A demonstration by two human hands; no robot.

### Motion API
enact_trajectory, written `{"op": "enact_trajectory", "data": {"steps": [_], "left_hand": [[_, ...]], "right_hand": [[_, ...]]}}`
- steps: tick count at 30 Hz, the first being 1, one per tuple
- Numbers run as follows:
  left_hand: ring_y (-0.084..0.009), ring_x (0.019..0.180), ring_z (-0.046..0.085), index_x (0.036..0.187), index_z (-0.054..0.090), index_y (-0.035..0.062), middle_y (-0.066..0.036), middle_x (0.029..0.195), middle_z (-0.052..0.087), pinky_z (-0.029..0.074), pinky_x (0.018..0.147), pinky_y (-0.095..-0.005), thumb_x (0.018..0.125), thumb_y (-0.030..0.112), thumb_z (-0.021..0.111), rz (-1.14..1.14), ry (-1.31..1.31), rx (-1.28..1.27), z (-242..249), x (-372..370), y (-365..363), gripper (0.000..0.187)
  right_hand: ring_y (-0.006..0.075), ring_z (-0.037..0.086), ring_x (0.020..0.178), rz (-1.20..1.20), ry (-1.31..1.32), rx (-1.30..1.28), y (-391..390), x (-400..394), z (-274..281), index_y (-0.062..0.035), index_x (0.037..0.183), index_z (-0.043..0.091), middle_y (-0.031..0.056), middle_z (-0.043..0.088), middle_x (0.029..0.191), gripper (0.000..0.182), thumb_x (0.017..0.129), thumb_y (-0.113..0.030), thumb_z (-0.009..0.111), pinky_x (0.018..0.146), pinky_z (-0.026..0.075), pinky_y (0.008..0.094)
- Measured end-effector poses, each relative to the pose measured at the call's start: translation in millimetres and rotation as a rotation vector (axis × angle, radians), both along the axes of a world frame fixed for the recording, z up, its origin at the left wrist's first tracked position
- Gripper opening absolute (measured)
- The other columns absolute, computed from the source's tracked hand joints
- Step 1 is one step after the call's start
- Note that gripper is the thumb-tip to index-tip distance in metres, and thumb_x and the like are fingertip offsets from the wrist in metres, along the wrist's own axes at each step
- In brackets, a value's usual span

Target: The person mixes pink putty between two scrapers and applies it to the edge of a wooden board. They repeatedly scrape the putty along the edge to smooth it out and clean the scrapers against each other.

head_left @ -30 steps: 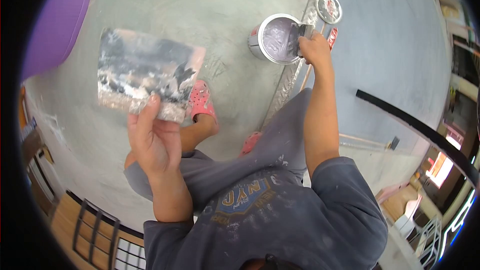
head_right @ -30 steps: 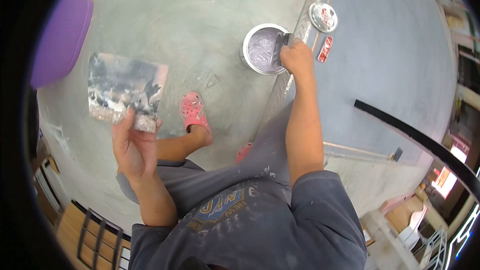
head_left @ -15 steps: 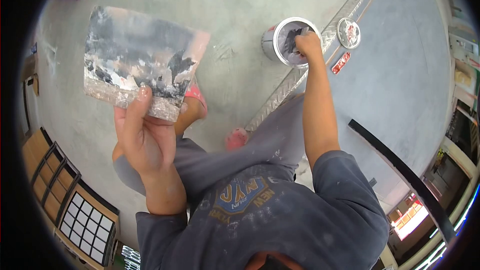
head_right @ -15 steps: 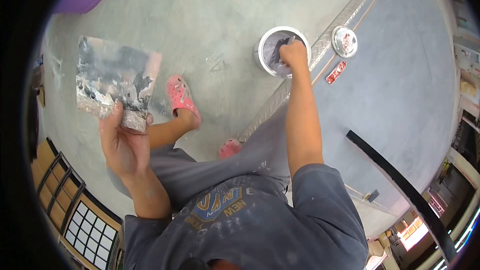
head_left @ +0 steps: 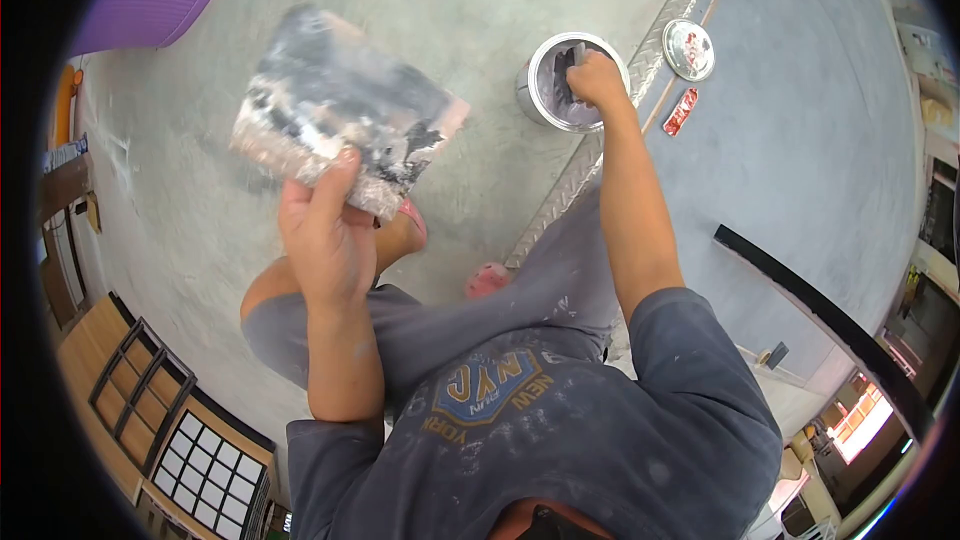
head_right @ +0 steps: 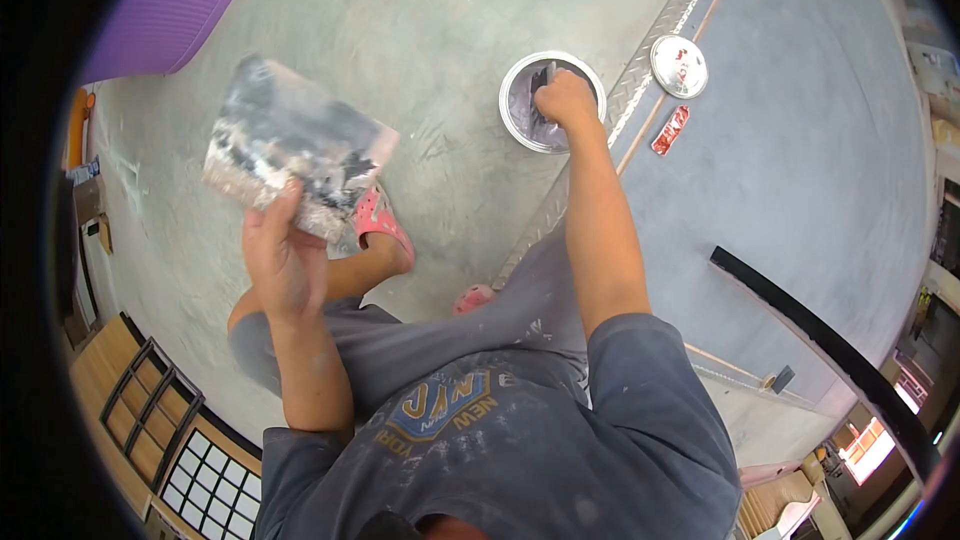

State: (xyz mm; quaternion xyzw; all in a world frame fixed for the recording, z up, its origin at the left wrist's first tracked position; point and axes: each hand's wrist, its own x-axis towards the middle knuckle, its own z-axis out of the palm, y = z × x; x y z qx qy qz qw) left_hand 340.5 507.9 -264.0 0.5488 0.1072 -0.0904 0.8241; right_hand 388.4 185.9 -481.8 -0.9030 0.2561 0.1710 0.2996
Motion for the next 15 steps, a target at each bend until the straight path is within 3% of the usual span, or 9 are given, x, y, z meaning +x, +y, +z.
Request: {"op": "enact_trajectory", "data": {"steps": [1,2,5,8,11,12,15], "left_hand": [[-0.0175,0.101,0.058,0.118,0.047,-0.0037,-0.012,0.109,0.058,0.049,0.083,-0.0316,0.087,0.002,0.053,-0.033,-0.009,0.025,-5,2,-2,0.032],[-0.0165,0.098,0.058,0.118,0.048,-0.0044,-0.011,0.109,0.058,0.049,0.082,-0.0315,0.088,0.002,0.053,-0.02,-0.023,0.105,-9,5,-8,0.031],[-0.0175,0.096,0.059,0.116,0.048,-0.0051,-0.011,0.109,0.058,0.05,0.079,-0.0324,0.088,0.003,0.053,-0.126,0.042,0.118,4,18,-24,0.03],[-0.0224,0.098,0.06,0.118,0.045,-0.0026,-0.013,0.11,0.057,0.053,0.078,-0.0359,0.086,0.004,0.052,-0.286,0.123,0.131,3,38,-33,0.034],[-0.0268,0.099,0.061,0.124,0.039,0.0031,-0.015,0.112,0.056,0.056,0.073,-0.0431,0.081,0.002,0.049,-0.493,0.177,-0.012,-7,48,-48,0.045],[-0.0272,0.099,0.061,0.125,0.038,0.0041,-0.015,0.113,0.056,0.056,0.071,-0.0441,0.08,0.002,0.049,-0.548,0.203,-0.067,-5,48,-56,0.047],[-0.0284,0.099,0.061,0.129,0.035,0.0067,-0.015,0.116,0.055,0.057,0.068,-0.0452,0.078,0.002,0.048,-0.686,0.229,-0.228,-8,44,-71,0.053]], "right_hand": [[0.0368,0.064,0.084,0.047,-0.028,-0.071,-5,-2,-3,0.005,0.088,0.062,0.0262,0.064,0.087,0.029,0.068,-0.01,0.048,0.075,0.05,0.041],[0.0382,0.06,0.097,-0.089,-0.108,-0.058,2,-15,28,0.0027,0.097,0.061,0.0265,0.063,0.099,0.033,0.07,-0.014,0.05,0.084,0.047,0.0409],[0.039,0.06,0.097,-0.088,-0.323,0.048,-6,-52,69,0.0006,0.103,0.06,0.0262,0.063,0.099,0.034,0.076,-0.019,0.054,0.084,0.046,0.04],[0.0305,0.064,0.092,-0.167,-0.51,0.19,0,-91,118,-0.0014,0.105,0.059,0.0232,0.065,0.096,0.032,0.079,-0.021,0.059,0.079,0.048,0.0378],[0.0181,0.066,0.087,-0.244,-0.603,0.219,11,-121,160,-0.0023,0.105,0.057,0.0195,0.066,0.094,0.029,0.08,-0.016,0.063,0.071,0.05,0.032],[0.0125,0.065,0.089,-0.28,-0.633,0.24,19,-128,173,-0.002,0.106,0.056,0.0161,0.067,0.096,0.026,0.081,-0.005,0.062,0.072,0.051,0.0282],[0.0137,0.063,0.086,-0.132,-1.103,0.264,41,-139,187,0.0004,0.105,0.058,0.0091,0.066,0.09,0.024,0.081,0.005,0.059,0.078,0.051,0.0295]]}}
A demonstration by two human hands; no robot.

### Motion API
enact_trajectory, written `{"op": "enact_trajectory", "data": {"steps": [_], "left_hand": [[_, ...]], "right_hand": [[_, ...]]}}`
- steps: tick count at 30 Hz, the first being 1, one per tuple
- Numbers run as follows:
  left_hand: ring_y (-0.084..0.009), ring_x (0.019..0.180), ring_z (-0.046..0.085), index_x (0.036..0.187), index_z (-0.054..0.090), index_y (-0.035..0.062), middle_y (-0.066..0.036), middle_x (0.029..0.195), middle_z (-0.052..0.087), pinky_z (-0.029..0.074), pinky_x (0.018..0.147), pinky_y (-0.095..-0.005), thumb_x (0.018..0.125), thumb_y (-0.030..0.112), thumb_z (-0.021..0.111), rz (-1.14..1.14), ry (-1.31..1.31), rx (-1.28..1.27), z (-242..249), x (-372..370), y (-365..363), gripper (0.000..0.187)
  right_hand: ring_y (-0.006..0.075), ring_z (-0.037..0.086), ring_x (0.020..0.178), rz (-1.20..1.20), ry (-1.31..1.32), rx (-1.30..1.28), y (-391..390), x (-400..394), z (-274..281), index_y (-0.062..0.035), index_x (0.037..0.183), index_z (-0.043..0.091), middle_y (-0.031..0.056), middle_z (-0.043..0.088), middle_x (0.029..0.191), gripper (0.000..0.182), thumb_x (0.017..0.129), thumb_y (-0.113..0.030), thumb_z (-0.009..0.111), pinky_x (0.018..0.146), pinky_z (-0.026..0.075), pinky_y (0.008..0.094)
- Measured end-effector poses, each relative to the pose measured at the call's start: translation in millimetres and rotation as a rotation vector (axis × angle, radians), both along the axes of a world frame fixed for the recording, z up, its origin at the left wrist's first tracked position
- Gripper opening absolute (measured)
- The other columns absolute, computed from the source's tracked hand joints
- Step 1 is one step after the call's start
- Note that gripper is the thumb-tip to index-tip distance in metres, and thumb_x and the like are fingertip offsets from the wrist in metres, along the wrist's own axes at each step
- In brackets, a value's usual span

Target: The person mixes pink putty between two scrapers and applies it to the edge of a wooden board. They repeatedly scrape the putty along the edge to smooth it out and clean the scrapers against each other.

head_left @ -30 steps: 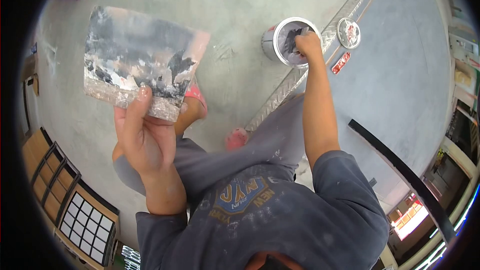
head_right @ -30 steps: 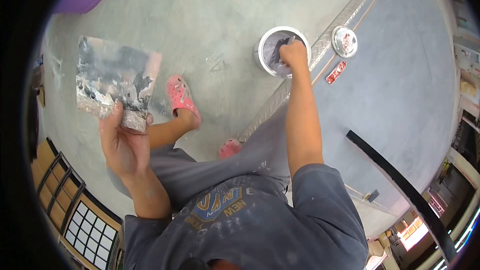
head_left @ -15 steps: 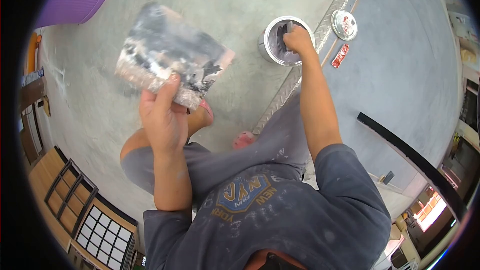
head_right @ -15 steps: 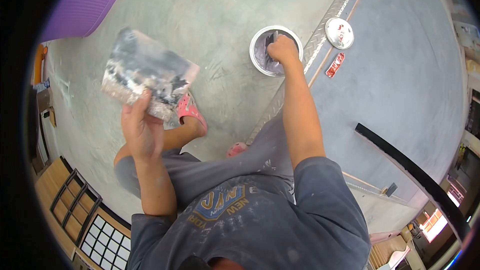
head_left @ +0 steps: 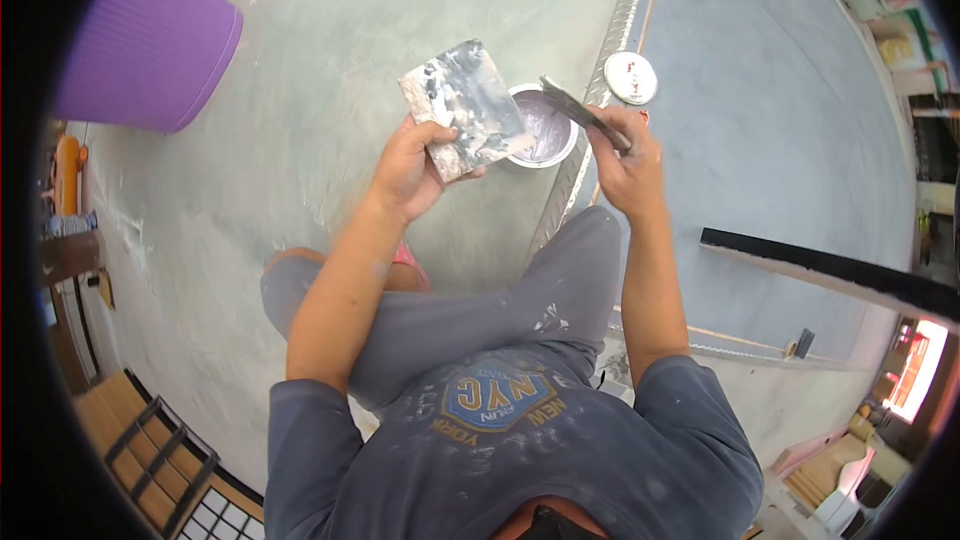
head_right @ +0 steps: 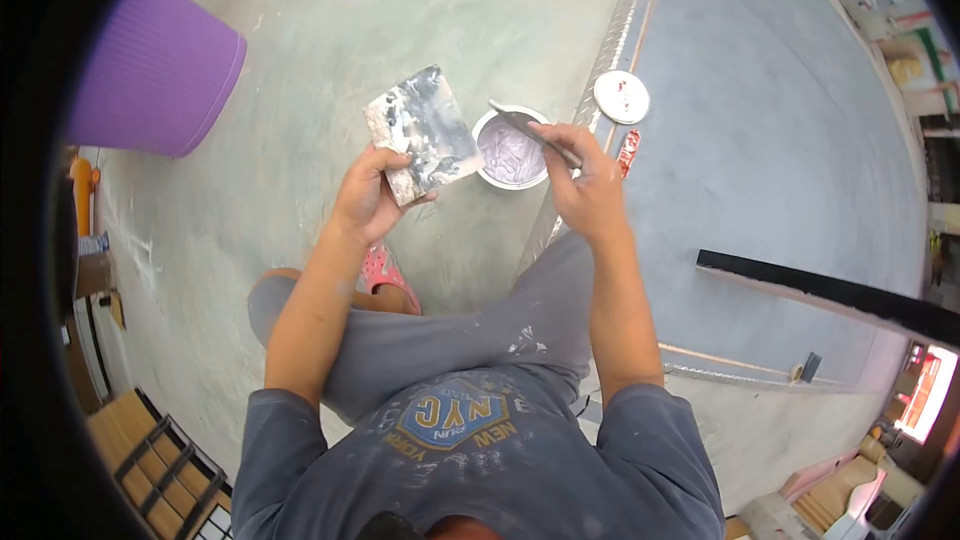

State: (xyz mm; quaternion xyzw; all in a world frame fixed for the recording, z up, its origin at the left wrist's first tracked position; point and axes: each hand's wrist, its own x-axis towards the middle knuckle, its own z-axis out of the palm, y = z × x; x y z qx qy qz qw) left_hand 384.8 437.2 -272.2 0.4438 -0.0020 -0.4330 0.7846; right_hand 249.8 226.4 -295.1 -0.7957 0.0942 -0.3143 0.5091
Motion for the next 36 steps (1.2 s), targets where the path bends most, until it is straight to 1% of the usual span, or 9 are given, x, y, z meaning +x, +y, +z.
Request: {"op": "enact_trajectory", "data": {"steps": [4,8,14,17,20,23,27,32,36], "left_hand": [[-0.0277,0.097,0.062,0.128,0.035,0.004,-0.016,0.116,0.055,0.058,0.067,-0.0444,0.078,0.0,0.046,-0.066,0.047,-0.176,1,-16,-10,0.052],[-0.0275,0.097,0.062,0.129,0.034,0.0034,-0.016,0.115,0.055,0.059,0.064,-0.0434,0.078,-0.003,0.045,-0.096,-0.049,-0.277,8,-25,-8,0.052],[-0.0284,0.092,0.063,0.129,0.034,0.0029,-0.015,0.113,0.056,0.059,0.06,-0.043,0.079,-0.003,0.046,-0.1,-0.106,-0.339,12,-32,-3,0.052],[-0.0286,0.09,0.064,0.128,0.035,0.0025,-0.015,0.111,0.057,0.06,0.059,-0.0428,0.079,-0.003,0.046,-0.055,-0.125,-0.364,24,-31,4,0.05],[-0.0299,0.09,0.064,0.123,0.041,0.0012,-0.016,0.107,0.059,0.059,0.061,-0.0452,0.08,0.0,0.046,0.029,-0.144,-0.441,41,-25,23,0.044],[-0.0299,0.09,0.064,0.121,0.043,-0.0012,-0.016,0.106,0.06,0.057,0.067,-0.0468,0.081,0.004,0.047,0.11,-0.14,-0.517,50,-16,49,0.041],[-0.0314,0.087,0.066,0.121,0.045,-0.0062,-0.019,0.107,0.061,0.057,0.068,-0.0444,0.082,0.011,0.047,0.286,-0.061,-0.563,60,-11,64,0.043],[-0.0318,0.092,0.065,0.125,0.043,-0.0086,-0.021,0.11,0.06,0.056,0.075,-0.0451,0.082,0.013,0.046,0.329,-0.01,-0.609,53,-5,77,0.048],[-0.0308,0.101,0.061,0.124,0.043,-0.01,-0.022,0.113,0.058,0.051,0.087,-0.0459,0.081,0.012,0.046,0.274,-0.01,-0.671,43,0,81,0.049]], "right_hand": [[0.0281,0.062,0.104,0.04,-0.2,-0.407,20,-6,7,0.0008,0.104,0.063,0.018,0.064,0.11,0.036,0.073,0.017,0.056,0.087,0.05,0.0344],[0.034,0.06,0.104,-0.082,-0.197,-0.679,34,-12,14,-0.004,0.101,0.067,0.0135,0.065,0.109,0.043,0.063,0.015,0.06,0.087,0.05,0.0382],[0.033,0.06,0.103,-0.138,-0.218,-0.707,20,-16,10,-0.0042,0.101,0.067,0.0141,0.065,0.107,0.042,0.065,0.015,0.057,0.085,0.05,0.0376],[0.034,0.062,0.099,-0.083,-0.038,-0.686,11,-10,2,0.0004,0.104,0.063,0.0202,0.065,0.102,0.032,0.074,0.011,0.056,0.083,0.049,0.0375],[0.0363,0.063,0.088,-0.267,0.23,-0.338,6,5,-31,0.0024,0.103,0.059,0.0234,0.064,0.094,0.026,0.077,-0.002,0.059,0.074,0.05,0.0396],[0.0448,0.061,0.083,-0.231,0.475,-0.352,-5,34,-47,0.005,0.101,0.054,0.0284,0.062,0.085,0.029,0.076,-0.009,0.059,0.073,0.049,0.0468],[0.0435,0.061,0.087,-0.108,0.739,-0.276,-30,81,-123,0.0101,0.097,0.054,0.0324,0.061,0.087,0.032,0.075,-0.012,0.052,0.079,0.048,0.0489],[0.0327,0.067,0.07,0.05,0.944,-0.478,-48,118,-185,0.0089,0.084,0.061,0.0254,0.064,0.072,0.024,0.07,-0.009,0.051,0.071,0.053,0.0388],[0.0263,0.065,0.052,-0.061,1.085,-0.369,-27,136,-173,0.0056,0.069,0.064,0.019,0.063,0.058,0.019,0.069,-0.008,0.052,0.06,0.054,0.033]]}}
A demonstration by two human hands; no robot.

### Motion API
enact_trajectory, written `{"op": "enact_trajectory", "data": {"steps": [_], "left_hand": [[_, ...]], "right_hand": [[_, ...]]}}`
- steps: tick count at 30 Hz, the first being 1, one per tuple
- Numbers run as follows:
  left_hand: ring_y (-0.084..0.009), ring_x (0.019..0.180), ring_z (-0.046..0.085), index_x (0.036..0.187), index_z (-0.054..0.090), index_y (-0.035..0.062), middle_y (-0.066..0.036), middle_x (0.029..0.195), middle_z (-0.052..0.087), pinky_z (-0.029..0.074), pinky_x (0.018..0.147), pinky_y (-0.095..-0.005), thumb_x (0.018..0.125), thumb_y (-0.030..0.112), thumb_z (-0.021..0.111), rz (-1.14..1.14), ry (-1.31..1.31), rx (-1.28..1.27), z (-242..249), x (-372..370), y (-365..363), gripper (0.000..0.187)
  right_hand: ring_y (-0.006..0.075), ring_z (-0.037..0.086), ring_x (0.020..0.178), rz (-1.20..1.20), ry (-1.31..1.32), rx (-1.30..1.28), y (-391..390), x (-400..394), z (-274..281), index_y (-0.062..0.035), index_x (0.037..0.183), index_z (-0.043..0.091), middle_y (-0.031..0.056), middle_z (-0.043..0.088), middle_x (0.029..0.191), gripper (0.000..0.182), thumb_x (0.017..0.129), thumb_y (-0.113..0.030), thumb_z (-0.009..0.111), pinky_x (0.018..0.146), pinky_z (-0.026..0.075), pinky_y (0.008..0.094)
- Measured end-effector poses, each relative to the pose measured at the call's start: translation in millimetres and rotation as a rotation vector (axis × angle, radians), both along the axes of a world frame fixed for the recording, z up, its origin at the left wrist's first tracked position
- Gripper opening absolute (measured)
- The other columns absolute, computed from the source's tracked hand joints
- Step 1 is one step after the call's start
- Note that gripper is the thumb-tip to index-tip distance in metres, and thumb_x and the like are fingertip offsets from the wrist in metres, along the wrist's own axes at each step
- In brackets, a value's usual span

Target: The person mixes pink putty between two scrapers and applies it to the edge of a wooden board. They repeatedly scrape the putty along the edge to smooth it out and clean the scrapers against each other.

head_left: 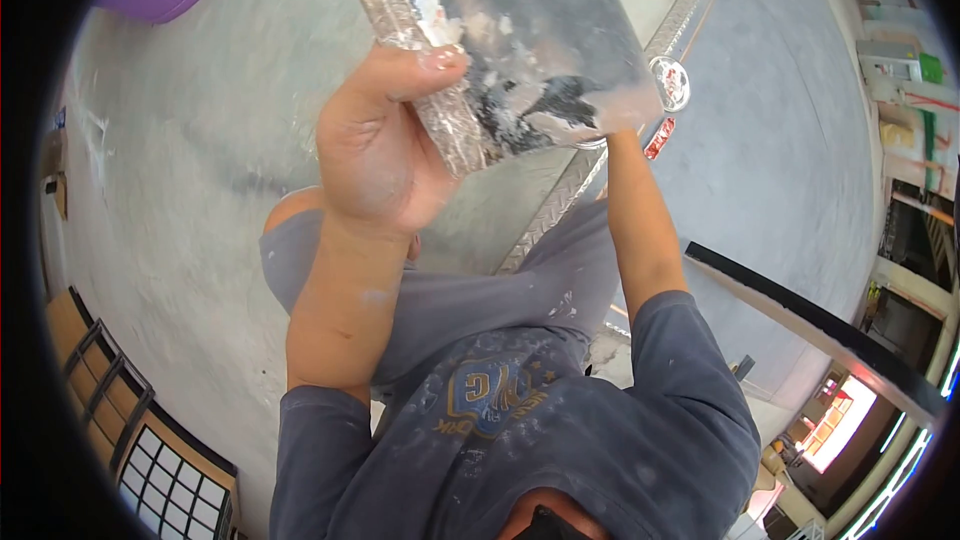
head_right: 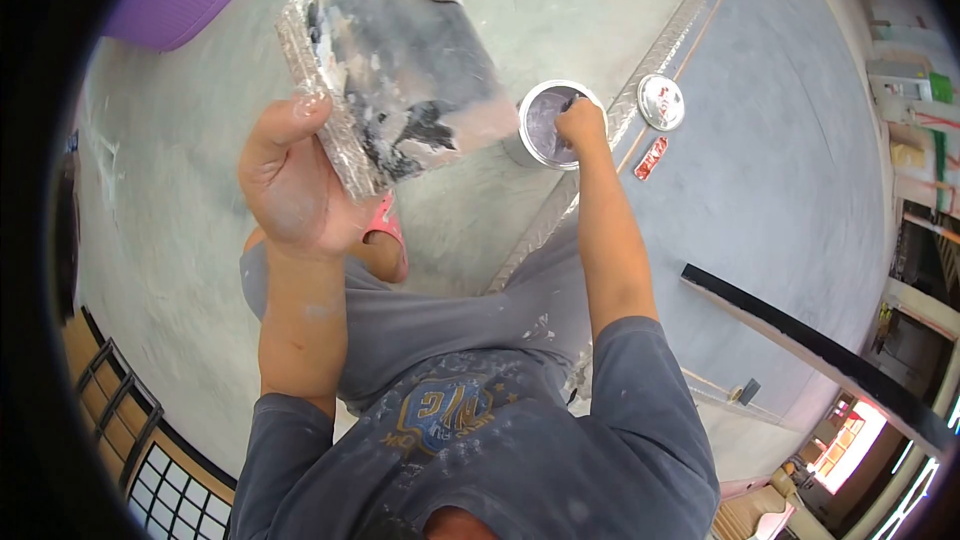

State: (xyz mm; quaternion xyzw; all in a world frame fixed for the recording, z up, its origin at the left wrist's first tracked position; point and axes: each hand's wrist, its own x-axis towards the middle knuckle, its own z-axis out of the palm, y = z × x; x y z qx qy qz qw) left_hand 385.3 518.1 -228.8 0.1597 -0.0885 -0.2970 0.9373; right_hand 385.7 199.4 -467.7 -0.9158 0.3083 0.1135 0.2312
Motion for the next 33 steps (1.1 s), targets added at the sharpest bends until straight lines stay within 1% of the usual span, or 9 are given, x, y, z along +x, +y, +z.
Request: {"op": "enact_trajectory", "data": {"steps": [10,11,14,15,18,21,24,25,33], "left_hand": [[-0.0279,0.097,0.061,0.12,0.045,-0.0094,-0.019,0.109,0.058,0.048,0.089,-0.0429,0.081,0.008,0.049,0.093,0.03,0.204,4,-1,0,0.043],[-0.025,0.094,0.061,0.116,0.048,-0.0077,-0.016,0.105,0.059,0.049,0.087,-0.0406,0.081,0.006,0.05,0.097,0.055,0.227,2,-1,-1,0.038],[-0.0206,0.09,0.062,0.11,0.051,-0.0051,-0.012,0.098,0.061,0.052,0.082,-0.0372,0.081,0.002,0.052,0.083,0.095,0.326,-4,2,-12,0.03],[-0.022,0.091,0.062,0.111,0.05,-0.0059,-0.013,0.101,0.061,0.052,0.082,-0.0385,0.081,0.001,0.051,0.07,0.092,0.376,-5,2,-17,0.031],[-0.0236,0.091,0.063,0.113,0.05,-0.0063,-0.015,0.103,0.061,0.053,0.082,-0.0395,0.081,0.0,0.05,0.029,0.089,0.452,-9,0,-34,0.032],[-0.0246,0.092,0.063,0.115,0.048,-0.0062,-0.016,0.104,0.06,0.054,0.082,-0.0402,0.081,-0.001,0.049,-0.064,0.117,0.463,-11,-7,-51,0.035],[-0.026,0.094,0.063,0.118,0.046,-0.0064,-0.017,0.106,0.059,0.055,0.083,-0.0414,0.081,-0.002,0.048,-0.184,0.124,0.414,-22,-12,-70,0.038],[-0.0265,0.095,0.063,0.119,0.045,-0.0065,-0.017,0.107,0.059,0.055,0.083,-0.0417,0.08,-0.002,0.048,-0.226,0.124,0.392,-24,-12,-78,0.039],[-0.0239,0.098,0.062,0.124,0.041,-0.0015,-0.014,0.109,0.058,0.056,0.081,-0.0389,0.08,-0.003,0.047,-0.321,-0.002,0.304,-18,-20,-97,0.044]], "right_hand": [[0.0328,0.067,0.067,-0.025,0.002,0.048,26,-14,77,0.0076,0.091,0.062,0.0243,0.065,0.074,0.031,0.068,-0.008,0.05,0.063,0.053,0.04],[0.0394,0.064,0.079,0.234,-0.12,-0.194,-24,-28,7,0.0054,0.101,0.058,0.028,0.064,0.083,0.038,0.067,-0.01,0.05,0.072,0.05,0.0451],[0.045,0.059,0.086,-0.052,-0.277,-0.13,5,-61,78,0.0035,0.099,0.058,0.029,0.062,0.087,0.036,0.069,-0.014,0.051,0.078,0.046,0.0485],[0.031,0.065,0.071,-0.083,-0.374,-0.181,1,-73,81,0.0026,0.084,0.058,0.0208,0.065,0.077,0.026,0.068,-0.018,0.062,0.065,0.049,0.0372],[0.0281,0.062,0.07,-0.197,-0.595,-0.012,6,-108,119,0.0005,0.098,0.059,0.0163,0.065,0.08,0.029,0.073,-0.014,0.064,0.069,0.049,0.0377],[0.0113,0.06,0.082,-0.238,-0.853,0.279,11,-134,149,0.0027,0.102,0.059,0.0084,0.066,0.091,0.021,0.081,0.002,0.061,0.07,0.048,0.0252],[0.0085,0.061,0.079,-0.065,-1.159,0.204,38,-141,183,-0.0013,0.105,0.062,0.008,0.068,0.091,0.024,0.081,0.005,0.061,0.07,0.049,0.0257],[0.0151,0.061,0.094,0.035,-1.184,0.238,41,-144,183,0.0043,0.114,0.057,0.0114,0.065,0.103,0.031,0.083,0.011,0.057,0.081,0.048,0.0265],[0.033,0.063,0.1,0.347,-1.377,-0.354,66,-132,199,0.0022,0.103,0.064,0.0192,0.065,0.106,0.037,0.07,0.017,0.058,0.087,0.05,0.037]]}}
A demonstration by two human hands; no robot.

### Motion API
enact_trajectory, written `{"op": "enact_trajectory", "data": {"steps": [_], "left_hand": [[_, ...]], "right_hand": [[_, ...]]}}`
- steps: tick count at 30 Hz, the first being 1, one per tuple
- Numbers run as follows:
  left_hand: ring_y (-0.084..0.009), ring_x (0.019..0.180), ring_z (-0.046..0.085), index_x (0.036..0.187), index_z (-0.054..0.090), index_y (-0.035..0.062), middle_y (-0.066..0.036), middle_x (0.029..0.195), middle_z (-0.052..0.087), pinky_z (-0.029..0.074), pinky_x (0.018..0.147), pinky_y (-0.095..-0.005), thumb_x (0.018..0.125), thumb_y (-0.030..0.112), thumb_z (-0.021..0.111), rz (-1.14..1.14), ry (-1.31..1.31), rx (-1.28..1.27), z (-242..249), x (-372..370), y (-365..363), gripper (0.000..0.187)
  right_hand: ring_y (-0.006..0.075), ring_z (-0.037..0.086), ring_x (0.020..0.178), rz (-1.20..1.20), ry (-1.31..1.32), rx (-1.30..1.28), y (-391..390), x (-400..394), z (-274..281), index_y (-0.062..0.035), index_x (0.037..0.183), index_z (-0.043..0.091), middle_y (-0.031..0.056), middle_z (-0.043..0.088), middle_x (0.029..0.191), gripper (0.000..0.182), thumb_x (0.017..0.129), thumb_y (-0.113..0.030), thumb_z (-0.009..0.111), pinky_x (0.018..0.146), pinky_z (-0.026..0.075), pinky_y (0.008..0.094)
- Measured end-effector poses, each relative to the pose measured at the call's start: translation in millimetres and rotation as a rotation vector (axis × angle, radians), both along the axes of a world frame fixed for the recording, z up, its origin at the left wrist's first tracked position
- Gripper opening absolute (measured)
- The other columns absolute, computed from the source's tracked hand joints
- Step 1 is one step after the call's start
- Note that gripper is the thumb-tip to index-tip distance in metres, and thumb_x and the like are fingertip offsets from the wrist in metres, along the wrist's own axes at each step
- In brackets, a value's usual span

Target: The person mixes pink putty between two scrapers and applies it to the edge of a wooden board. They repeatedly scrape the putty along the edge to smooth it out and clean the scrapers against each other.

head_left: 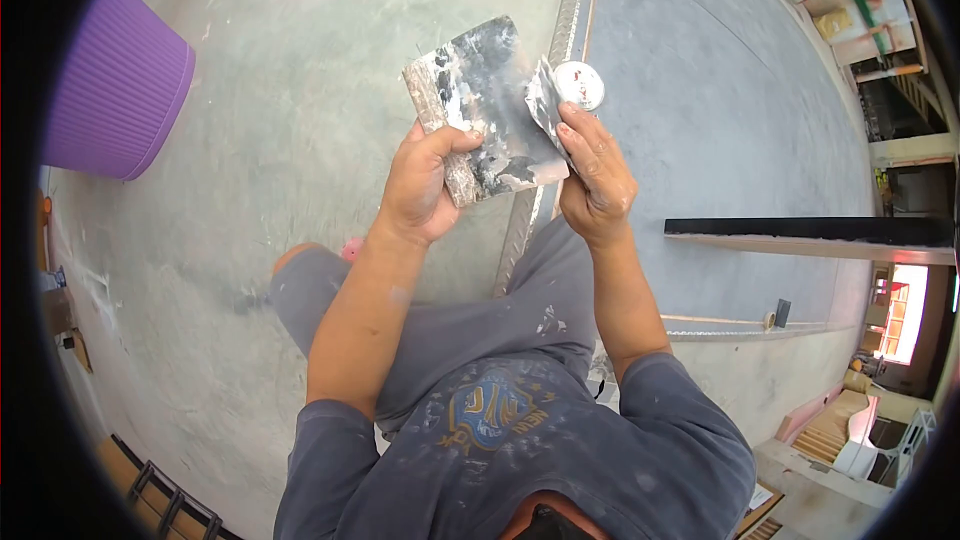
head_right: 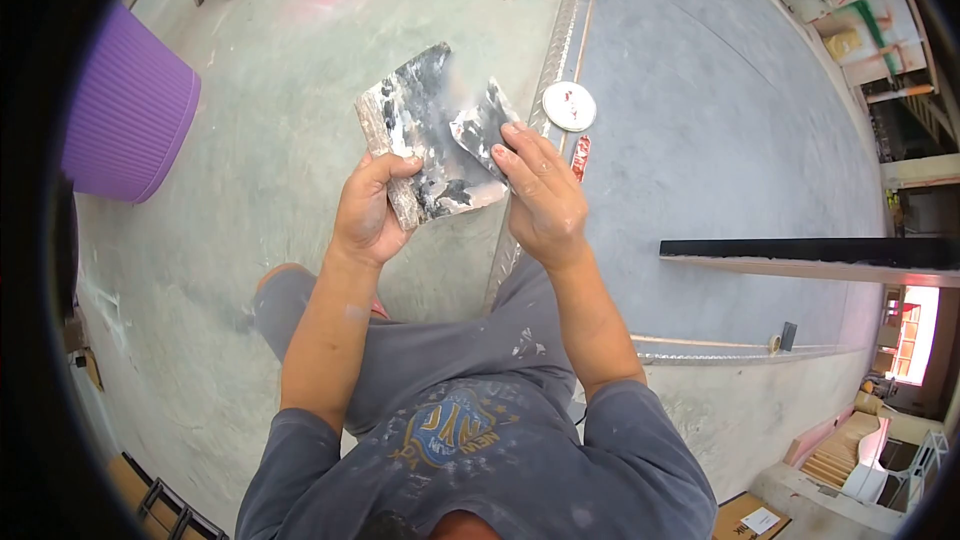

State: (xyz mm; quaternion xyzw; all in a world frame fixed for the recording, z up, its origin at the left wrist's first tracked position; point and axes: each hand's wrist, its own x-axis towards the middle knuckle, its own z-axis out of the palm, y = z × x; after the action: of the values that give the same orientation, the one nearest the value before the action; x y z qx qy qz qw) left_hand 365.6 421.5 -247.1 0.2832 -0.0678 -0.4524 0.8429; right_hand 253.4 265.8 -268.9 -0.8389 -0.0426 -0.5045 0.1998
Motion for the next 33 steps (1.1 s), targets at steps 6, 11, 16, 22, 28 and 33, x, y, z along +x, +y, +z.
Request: {"op": "enact_trajectory", "data": {"steps": [6,11,16,22,28,33], "left_hand": [[-0.0216,0.099,0.061,0.124,0.042,-0.0009,-0.013,0.111,0.058,0.054,0.084,-0.037,0.082,-0.004,0.047,0.028,-0.099,-0.062,7,-2,3,0.043],[-0.0168,0.102,0.057,0.125,0.043,-0.0001,-0.009,0.112,0.057,0.048,0.088,-0.0328,0.09,0.003,0.049,0.294,-0.242,-0.011,1,-2,11,0.035],[-0.0111,0.1,0.054,0.121,0.048,0.0007,-0.005,0.112,0.057,0.046,0.086,-0.0278,0.095,0.013,0.05,0.319,-0.33,0.038,-4,-14,6,0.029],[-0.0077,0.09,0.053,0.115,0.052,0.0001,-0.003,0.102,0.059,0.043,0.08,-0.0236,0.096,0.016,0.049,0.266,-0.641,0.157,-8,-13,19,0.024],[-0.0079,0.086,0.053,0.112,0.053,-0.0015,-0.003,0.097,0.06,0.044,0.076,-0.0231,0.097,0.017,0.048,0.165,-0.738,0.23,0,-20,25,0.025],[-0.0104,0.087,0.056,0.113,0.052,-0.003,-0.005,0.1,0.061,0.046,0.079,-0.0257,0.094,0.013,0.051,0.06,-0.714,0.303,4,-12,35,0.025]], "right_hand": [[0.0277,0.063,0.095,-0.111,0.135,0.083,-23,-13,-13,0.0018,0.106,0.062,0.0161,0.065,0.107,0.032,0.078,0.014,0.054,0.083,0.05,0.0334],[0.0187,0.063,0.089,0.201,-0.055,1.259,-14,-49,-1,0.0096,0.112,0.053,0.0134,0.064,0.098,0.028,0.085,0.003,0.058,0.079,0.051,0.0296],[0.0181,0.065,0.082,0.353,0.098,1.456,17,-49,1,0.0083,0.108,0.053,0.0141,0.064,0.094,0.028,0.081,0.005,0.06,0.074,0.054,0.031],[0.0157,0.063,0.081,0.368,0.115,1.531,29,-40,6,0.0108,0.108,0.053,0.0135,0.064,0.095,0.033,0.077,0.006,0.064,0.073,0.053,0.0284],[0.0164,0.063,0.082,0.386,0.106,1.551,27,-41,0,0.0108,0.11,0.053,0.0143,0.064,0.096,0.036,0.077,0.006,0.065,0.074,0.053,0.029],[0.0173,0.062,0.089,0.507,0.094,1.486,19,-49,-6,0.0091,0.115,0.052,0.0143,0.063,0.103,0.039,0.078,0.008,0.063,0.079,0.052,0.0308]]}}
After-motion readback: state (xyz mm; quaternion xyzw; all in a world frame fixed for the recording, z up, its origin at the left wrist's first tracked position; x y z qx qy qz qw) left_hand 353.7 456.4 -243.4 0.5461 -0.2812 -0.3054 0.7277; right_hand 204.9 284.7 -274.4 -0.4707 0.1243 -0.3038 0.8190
